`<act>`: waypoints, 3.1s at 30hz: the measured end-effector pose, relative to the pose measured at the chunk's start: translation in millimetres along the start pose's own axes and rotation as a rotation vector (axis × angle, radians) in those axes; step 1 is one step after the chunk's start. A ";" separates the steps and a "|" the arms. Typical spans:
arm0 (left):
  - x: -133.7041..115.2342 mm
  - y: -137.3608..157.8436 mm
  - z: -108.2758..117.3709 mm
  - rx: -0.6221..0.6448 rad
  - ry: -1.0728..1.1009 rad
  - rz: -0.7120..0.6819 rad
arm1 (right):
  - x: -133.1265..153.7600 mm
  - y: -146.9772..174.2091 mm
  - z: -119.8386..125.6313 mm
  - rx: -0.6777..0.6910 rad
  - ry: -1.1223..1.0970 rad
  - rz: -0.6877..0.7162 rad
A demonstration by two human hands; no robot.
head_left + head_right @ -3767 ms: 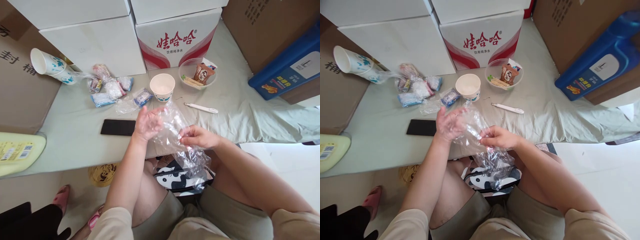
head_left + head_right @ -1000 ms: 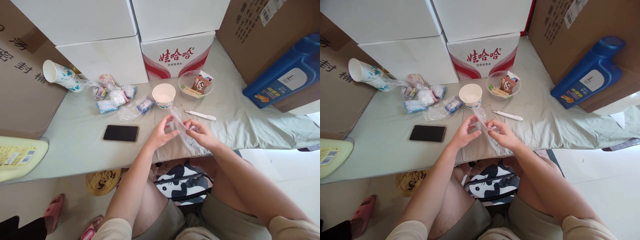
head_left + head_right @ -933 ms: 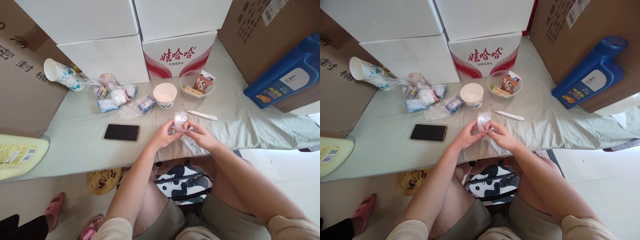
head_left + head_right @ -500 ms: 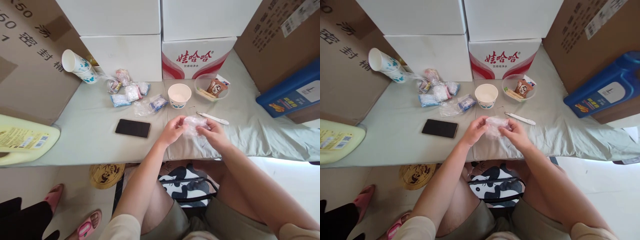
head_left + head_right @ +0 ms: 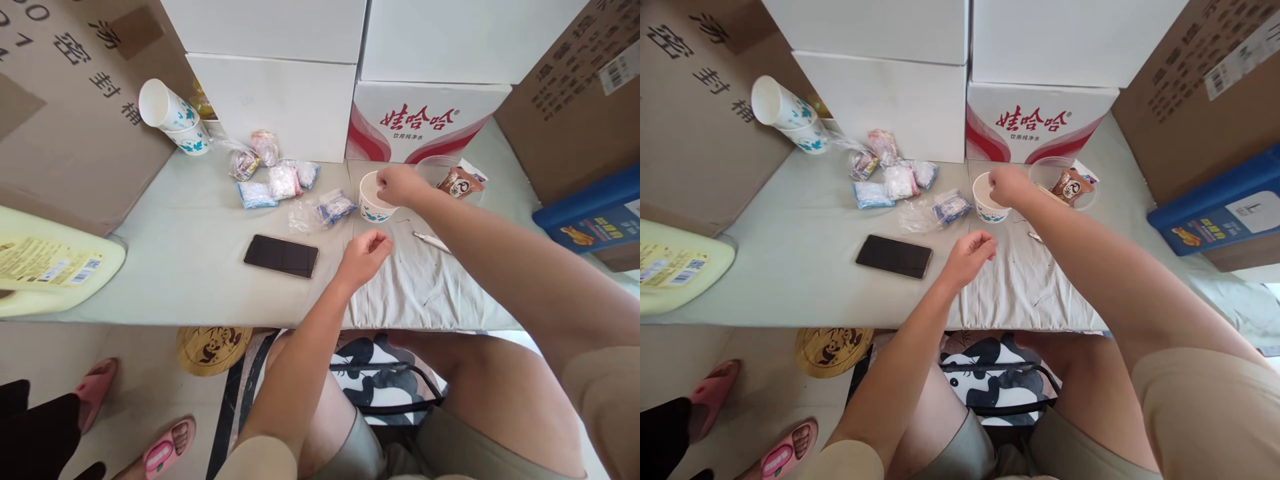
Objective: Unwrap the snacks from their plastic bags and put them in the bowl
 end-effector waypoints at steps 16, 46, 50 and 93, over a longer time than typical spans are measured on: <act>19.4 8.8 -17.0 0.080 -0.666 0.029 | 140.0 -2.1 -42.7 0.206 0.095 0.442; 68.2 -8.8 -44.6 0.276 0.322 0.545 | 33.0 195.9 -39.2 -0.495 -0.657 0.419; 60.0 -13.2 -47.7 0.262 0.370 0.478 | 54.0 205.9 -48.3 -0.404 -0.519 0.578; 22.8 -6.7 -20.1 0.098 0.154 0.007 | -12.3 190.8 -75.3 -0.419 -1.305 -0.114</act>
Point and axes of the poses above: each hand's wrist, its own y-axis away from the middle knuckle, its own z-axis out of the back of the hand, x = y × z, the point moved 10 cm from there along -y, towards the middle knuckle, and after that the axes turned 14 degrees about z, right-handed, at the moved point
